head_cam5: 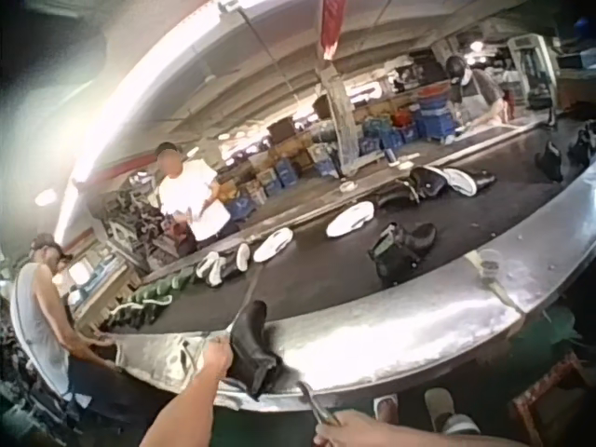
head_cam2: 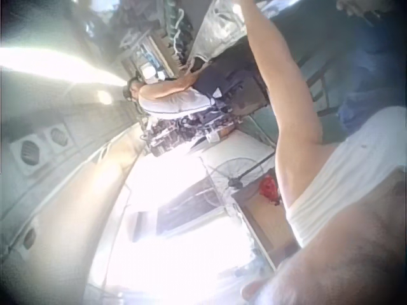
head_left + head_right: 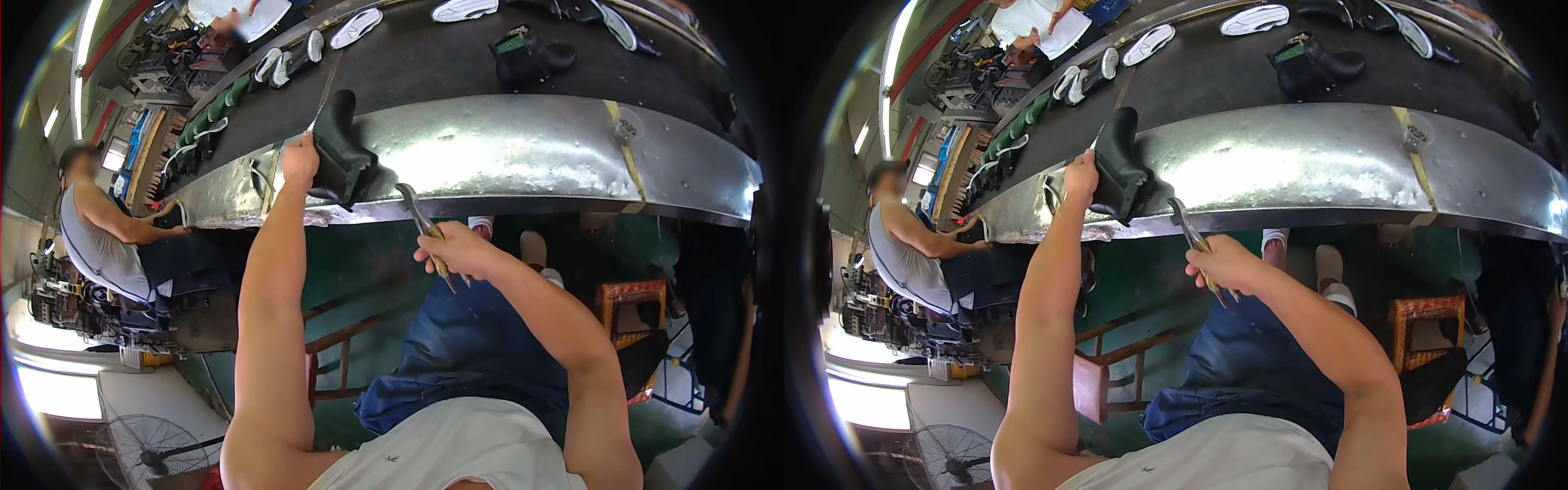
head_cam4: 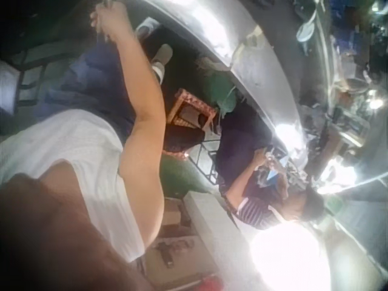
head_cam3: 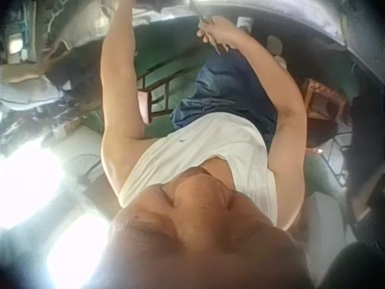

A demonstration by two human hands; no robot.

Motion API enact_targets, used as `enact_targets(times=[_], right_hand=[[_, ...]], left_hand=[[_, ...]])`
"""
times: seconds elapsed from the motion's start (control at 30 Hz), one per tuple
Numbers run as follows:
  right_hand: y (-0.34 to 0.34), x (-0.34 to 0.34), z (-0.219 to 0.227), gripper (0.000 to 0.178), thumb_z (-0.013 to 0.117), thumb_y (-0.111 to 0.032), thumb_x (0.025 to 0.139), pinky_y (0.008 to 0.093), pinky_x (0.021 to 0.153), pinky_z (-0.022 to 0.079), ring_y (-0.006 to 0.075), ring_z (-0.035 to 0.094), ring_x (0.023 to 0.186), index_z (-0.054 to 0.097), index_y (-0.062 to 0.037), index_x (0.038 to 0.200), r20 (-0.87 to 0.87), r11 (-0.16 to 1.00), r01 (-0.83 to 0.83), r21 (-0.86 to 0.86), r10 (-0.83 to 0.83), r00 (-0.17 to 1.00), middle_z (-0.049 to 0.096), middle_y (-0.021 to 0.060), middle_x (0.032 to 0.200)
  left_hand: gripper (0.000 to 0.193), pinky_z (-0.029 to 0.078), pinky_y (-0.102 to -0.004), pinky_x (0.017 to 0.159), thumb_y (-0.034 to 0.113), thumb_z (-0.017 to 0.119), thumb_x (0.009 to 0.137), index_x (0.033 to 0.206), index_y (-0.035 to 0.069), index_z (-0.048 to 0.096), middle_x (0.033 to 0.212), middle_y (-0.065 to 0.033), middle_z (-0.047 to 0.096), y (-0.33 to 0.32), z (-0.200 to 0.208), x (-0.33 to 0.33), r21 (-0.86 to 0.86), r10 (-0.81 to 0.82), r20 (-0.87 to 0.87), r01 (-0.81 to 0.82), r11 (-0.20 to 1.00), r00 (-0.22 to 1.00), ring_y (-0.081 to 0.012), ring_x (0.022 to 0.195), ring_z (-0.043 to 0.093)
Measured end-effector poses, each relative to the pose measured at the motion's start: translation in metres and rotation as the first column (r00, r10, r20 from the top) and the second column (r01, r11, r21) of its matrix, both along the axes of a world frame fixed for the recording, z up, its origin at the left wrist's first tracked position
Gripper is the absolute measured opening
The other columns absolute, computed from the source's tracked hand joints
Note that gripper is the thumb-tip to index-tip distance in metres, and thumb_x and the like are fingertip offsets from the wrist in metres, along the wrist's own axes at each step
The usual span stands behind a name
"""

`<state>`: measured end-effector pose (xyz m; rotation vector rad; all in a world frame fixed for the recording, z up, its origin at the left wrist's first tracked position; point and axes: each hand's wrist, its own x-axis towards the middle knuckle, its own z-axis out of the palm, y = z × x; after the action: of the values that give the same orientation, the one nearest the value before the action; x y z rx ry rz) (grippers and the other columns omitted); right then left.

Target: Manually lasting shoes by pulling material over the last with pliers and securing it.

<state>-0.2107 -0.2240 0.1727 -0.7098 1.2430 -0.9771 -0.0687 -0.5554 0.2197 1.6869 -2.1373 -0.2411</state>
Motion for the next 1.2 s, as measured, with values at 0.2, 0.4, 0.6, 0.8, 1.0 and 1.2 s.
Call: enact_targets(times=[0.2, 0.4, 0.6, 0.8, 1.0, 1.2], right_hand=[[-0.045, 0.015, 0.005, 0.028, 0.057, -0.027, 0.098, 0.0301, 0.048, 0.043, 0.0117, 0.057, 0.055, 0.065, -0.0004, 0.093, 0.065, 0.988, -0.133, -0.08, 0.138, 0.988, 0.066, 0.0096, 0.074], [-0.087, 0.027, 0.034, 0.03, 0.056, -0.026, 0.095, 0.0325, 0.049, 0.048, 0.0157, 0.059, 0.052, 0.061, 0.0036, 0.093, -0.245, 0.974, -0.157, -0.166, 0.113, 0.963, 0.067, 0.0112, 0.077], [-0.117, 0.025, 0.044, 0.032, 0.059, -0.024, 0.101, 0.0431, 0.073, 0.063, 0.0248, 0.068, 0.095, 0.057, 0.0048, 0.114, 0.244, 0.985, -0.126, -0.116, 0.151, 0.958, 0.063, 0.0144, 0.108], [-0.139, 0.029, 0.042, 0.034, 0.06, -0.019, 0.101, 0.0538, 0.084, 0.061, 0.0309, 0.067, 0.104, 0.05, 0.006, 0.121, 0.429, 0.989, -0.103, -0.107, 0.139, 0.892, 0.059, 0.0175, 0.113], [-0.133, 0.027, 0.036, 0.023, 0.059, -0.022, 0.1, 0.0281, 0.052, 0.051, 0.0158, 0.065, 0.075, 0.06, 0.0, 0.103, 0.311, 0.993, -0.09, -0.076, 0.109, 0.944, 0.067, 0.0111, 0.092], [0.02, 0.016, 0.008, 0.028, 0.059, -0.029, 0.101, 0.0245, 0.044, 0.036, 0.0079, 0.052, 0.05, 0.059, -0.0083, 0.082, 0.197, 0.988, -0.144, -0.051, 0.152, 0.969, 0.061, 0.0026, 0.064]], left_hand=[[0.062, 0.048, -0.0387, 0.097, 0.044, 0.052, 0.103, 0.126, -0.013, 0.06, 0.128, -0.023, 0.065, -0.083, -0.031, 0.061, 0.442, 0.221, -0.54, 0.05, 0.896, 0.812, -0.0293, 0.112, 0.064], [0.047, 0.055, -0.0399, 0.086, 0.039, 0.05, 0.105, 0.118, -0.003, 0.065, 0.111, -0.0152, 0.072, -0.113, -0.046, 0.076, 0.478, 0.228, -0.561, 0.086, 0.874, 0.796, -0.0258, 0.095, 0.07], [0.063, 0.047, -0.0381, 0.099, 0.043, 0.054, 0.102, 0.127, -0.014, 0.059, 0.129, -0.024, 0.064, -0.095, -0.042, 0.059, 0.539, 0.268, -0.605, 0.139, 0.831, 0.75, -0.0289, 0.114, 0.063], [0.063, 0.044, -0.0389, 0.102, 0.043, 0.053, 0.103, 0.128, -0.015, 0.059, 0.133, -0.0264, 0.062, -0.076, -0.032, 0.05, 0.476, 0.226, -0.537, 0.07, 0.877, 0.813, -0.0317, 0.12, 0.061], [0.066, 0.045, -0.0407, 0.101, 0.046, 0.052, 0.102, 0.123, -0.016, 0.061, 0.13, -0.029, 0.063, -0.068, -0.031, 0.042, 0.409, 0.154, -0.501, 0.077, 0.909, 0.852, -0.0351, 0.121, 0.062], [0.066, 0.049, -0.0417, 0.096, 0.046, 0.056, 0.099, 0.122, -0.015, 0.062, 0.129, -0.0276, 0.064, -0.098, -0.028, 0.072, 0.396, 0.268, -0.503, -0.056, 0.916, 0.822, -0.0352, 0.114, 0.066]])
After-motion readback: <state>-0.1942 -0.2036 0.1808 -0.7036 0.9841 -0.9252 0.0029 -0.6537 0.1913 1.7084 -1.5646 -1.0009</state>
